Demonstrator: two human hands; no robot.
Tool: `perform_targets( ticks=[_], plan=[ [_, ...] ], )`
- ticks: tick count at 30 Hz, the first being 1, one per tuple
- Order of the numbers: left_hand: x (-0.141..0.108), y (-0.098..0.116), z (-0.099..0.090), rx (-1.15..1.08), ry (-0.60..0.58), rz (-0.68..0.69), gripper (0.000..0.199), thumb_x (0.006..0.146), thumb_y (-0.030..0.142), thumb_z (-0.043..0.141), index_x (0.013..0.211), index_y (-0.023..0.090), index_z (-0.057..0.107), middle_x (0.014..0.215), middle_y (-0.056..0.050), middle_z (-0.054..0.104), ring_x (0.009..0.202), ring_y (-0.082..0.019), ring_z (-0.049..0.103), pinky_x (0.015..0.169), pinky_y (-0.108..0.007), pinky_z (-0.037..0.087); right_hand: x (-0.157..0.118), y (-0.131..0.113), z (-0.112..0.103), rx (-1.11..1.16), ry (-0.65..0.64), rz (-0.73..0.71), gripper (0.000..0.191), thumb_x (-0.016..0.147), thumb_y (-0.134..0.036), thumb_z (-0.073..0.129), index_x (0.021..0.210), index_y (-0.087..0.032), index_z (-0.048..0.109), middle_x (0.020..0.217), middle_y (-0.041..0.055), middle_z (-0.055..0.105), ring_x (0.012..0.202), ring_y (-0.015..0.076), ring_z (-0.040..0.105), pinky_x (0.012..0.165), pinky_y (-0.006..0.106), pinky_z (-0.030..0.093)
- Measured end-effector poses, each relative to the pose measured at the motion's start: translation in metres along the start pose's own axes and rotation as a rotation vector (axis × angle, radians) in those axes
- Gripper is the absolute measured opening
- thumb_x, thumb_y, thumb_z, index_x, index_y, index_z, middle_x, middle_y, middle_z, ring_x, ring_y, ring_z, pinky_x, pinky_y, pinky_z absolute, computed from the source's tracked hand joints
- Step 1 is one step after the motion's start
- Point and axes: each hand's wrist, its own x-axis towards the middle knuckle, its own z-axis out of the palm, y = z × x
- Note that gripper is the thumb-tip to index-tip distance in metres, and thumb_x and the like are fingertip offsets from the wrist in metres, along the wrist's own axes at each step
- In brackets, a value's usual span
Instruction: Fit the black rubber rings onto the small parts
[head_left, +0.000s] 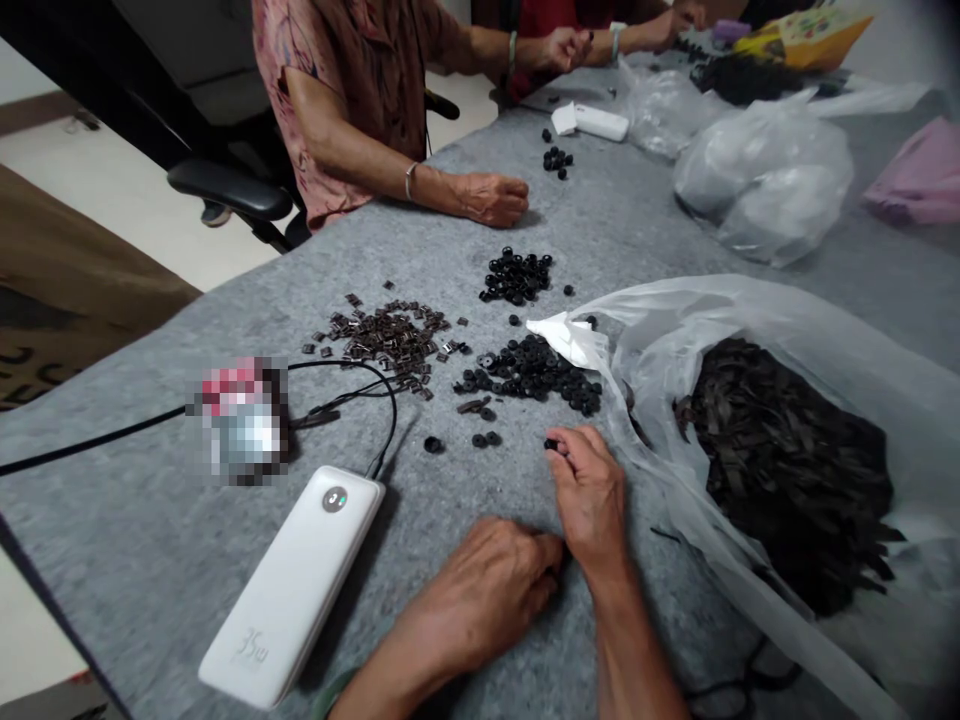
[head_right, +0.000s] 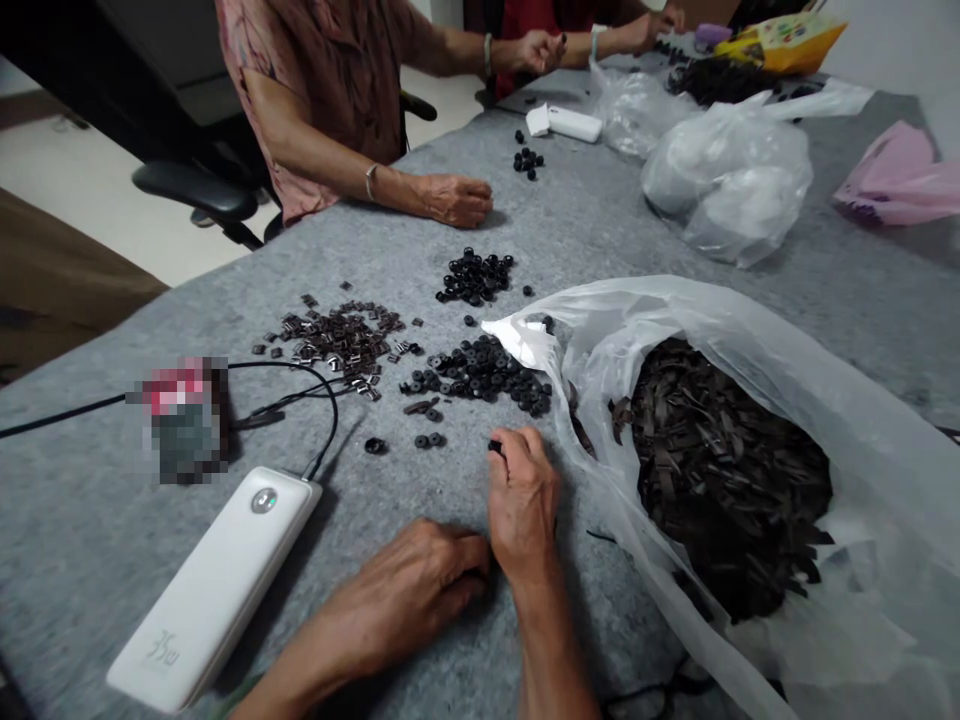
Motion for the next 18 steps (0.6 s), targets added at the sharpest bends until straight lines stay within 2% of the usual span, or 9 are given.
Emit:
perform_targets(
  ticks=[2, 4, 6, 8, 14, 18],
  plan=[
    [-0.001, -0.001, 0.001, 0.015, 0.043, 0.023, 0.019, 0.082, 0.006, 0.053, 0.068, 0.018, 0.057, 0.055, 0.002, 0.047, 0.048, -0.01, 0.028, 0.056, -0.031, 0.019, 0.002, 0.003, 0.0, 0.173, -0.002, 0.123, 0.022, 0.089, -0.027, 0.058, 0.099, -0.014, 0.072, 0.092, 0.0041, 0.065, 0.08, 0.007, 0.057, 0.071, 0.017, 0.047],
    [-0.002, -0.002, 0.0, 0.024, 0.039, 0.013, 0.016, 0.082, 0.007, 0.054, 0.072, 0.019, 0.059, 0.053, 0.003, 0.043, 0.048, -0.01, 0.026, 0.055, -0.031, 0.018, 0.003, 0.004, -0.001, 0.399, -0.034, 0.287, 0.028, 0.083, -0.036, 0.064, 0.098, -0.013, 0.072, 0.082, 0.0018, 0.062, 0.067, 0.0045, 0.051, 0.059, 0.014, 0.041],
    [-0.002, -0.003, -0.002, 0.015, 0.005, -0.012, 0.017, 0.083, 0.007, 0.053, 0.076, 0.019, 0.062, 0.054, 0.002, 0.046, 0.048, -0.01, 0.028, 0.056, -0.031, 0.018, 0.004, 0.002, -0.003, 0.602, -0.081, 0.445, 0.038, 0.077, -0.044, 0.07, 0.099, -0.012, 0.071, 0.072, -0.0009, 0.056, 0.056, 0.0021, 0.043, 0.048, 0.013, 0.031],
    [-0.003, -0.003, -0.004, -0.019, -0.009, -0.02, 0.021, 0.083, 0.006, 0.05, 0.076, 0.019, 0.065, 0.056, 0.0, 0.051, 0.049, -0.01, 0.032, 0.056, -0.03, 0.019, 0.004, -0.002, -0.005, 0.735, -0.095, 0.545, 0.043, 0.074, -0.046, 0.074, 0.1, -0.011, 0.071, 0.068, -0.0023, 0.052, 0.052, 0.0005, 0.039, 0.045, 0.012, 0.026],
    [-0.004, -0.006, -0.014, -0.109, 0.087, -0.041, 0.022, 0.08, 0.008, 0.057, 0.084, 0.021, 0.075, 0.064, -0.002, 0.064, 0.058, -0.012, 0.047, 0.058, -0.027, 0.027, 0.007, -0.013, -0.011, 0.982, -0.097, 0.619, 0.049, 0.067, -0.046, 0.081, 0.098, -0.009, 0.07, 0.071, 0.0015, 0.06, 0.05, 0.0, 0.043, 0.042, 0.01, 0.026],
    [0.003, -0.01, -0.018, -0.285, 0.193, -0.068, 0.012, 0.088, 0.021, 0.061, 0.089, 0.019, 0.073, 0.062, -0.001, 0.062, 0.056, -0.011, 0.048, 0.055, -0.023, 0.03, 0.008, -0.017, -0.012, 1.074, -0.149, 0.66, 0.047, 0.065, -0.043, 0.084, 0.093, -0.008, 0.069, 0.068, 0.0006, 0.06, 0.045, -0.0014, 0.04, 0.039, 0.011, 0.027]
  ],
)
